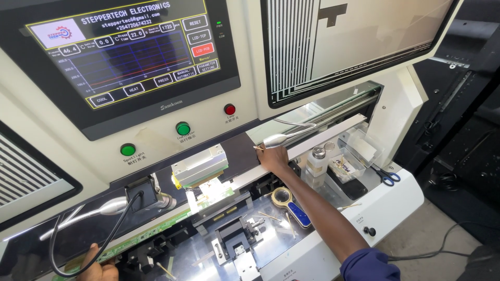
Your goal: Operating a PCB bonding machine to repair an electronic display, involving cleaning and precise alignment of flexible circuits.
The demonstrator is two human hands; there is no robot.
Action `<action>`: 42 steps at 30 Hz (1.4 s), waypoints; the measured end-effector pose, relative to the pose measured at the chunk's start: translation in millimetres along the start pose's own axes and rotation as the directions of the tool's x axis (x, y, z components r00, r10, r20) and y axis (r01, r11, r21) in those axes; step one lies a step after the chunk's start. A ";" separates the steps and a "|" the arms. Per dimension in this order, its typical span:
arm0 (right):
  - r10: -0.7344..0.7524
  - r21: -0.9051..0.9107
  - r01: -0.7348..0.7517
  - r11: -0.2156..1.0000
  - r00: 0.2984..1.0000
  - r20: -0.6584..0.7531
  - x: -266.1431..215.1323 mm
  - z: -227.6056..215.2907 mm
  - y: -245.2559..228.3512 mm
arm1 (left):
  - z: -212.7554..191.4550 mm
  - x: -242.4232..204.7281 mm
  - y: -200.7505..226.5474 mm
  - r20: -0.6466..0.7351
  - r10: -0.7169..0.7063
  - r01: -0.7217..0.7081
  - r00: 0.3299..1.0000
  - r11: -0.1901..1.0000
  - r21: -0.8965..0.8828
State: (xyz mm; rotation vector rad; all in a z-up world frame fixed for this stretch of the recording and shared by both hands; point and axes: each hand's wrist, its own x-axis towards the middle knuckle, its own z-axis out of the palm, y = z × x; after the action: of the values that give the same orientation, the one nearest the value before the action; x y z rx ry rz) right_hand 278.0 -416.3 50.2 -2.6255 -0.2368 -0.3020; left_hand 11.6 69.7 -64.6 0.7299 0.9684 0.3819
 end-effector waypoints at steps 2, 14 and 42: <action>-0.009 0.047 0.010 0.999 0.999 -0.035 -1.2 -0.6 -0.6 | 8.8 -13.9 -0.5 -0.171 0.076 -0.092 0.982 0.992 -0.087; 0.008 0.025 -0.008 1.000 1.000 -0.001 -2.9 -6.0 -4.4 | 20.6 -41.5 -2.3 -0.258 0.180 -0.234 0.949 0.953 -0.194; -0.895 -0.023 0.911 0.411 0.399 -0.200 -99.9 6.7 -46.0 | 0.1 -316.3 -199.6 0.258 0.707 -0.752 0.659 0.604 0.263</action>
State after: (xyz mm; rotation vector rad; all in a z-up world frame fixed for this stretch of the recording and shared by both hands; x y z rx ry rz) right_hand 173.1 -384.4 39.6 -2.0600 -1.6121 -0.8584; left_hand -159.3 -259.2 -14.5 1.4808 0.5646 0.8897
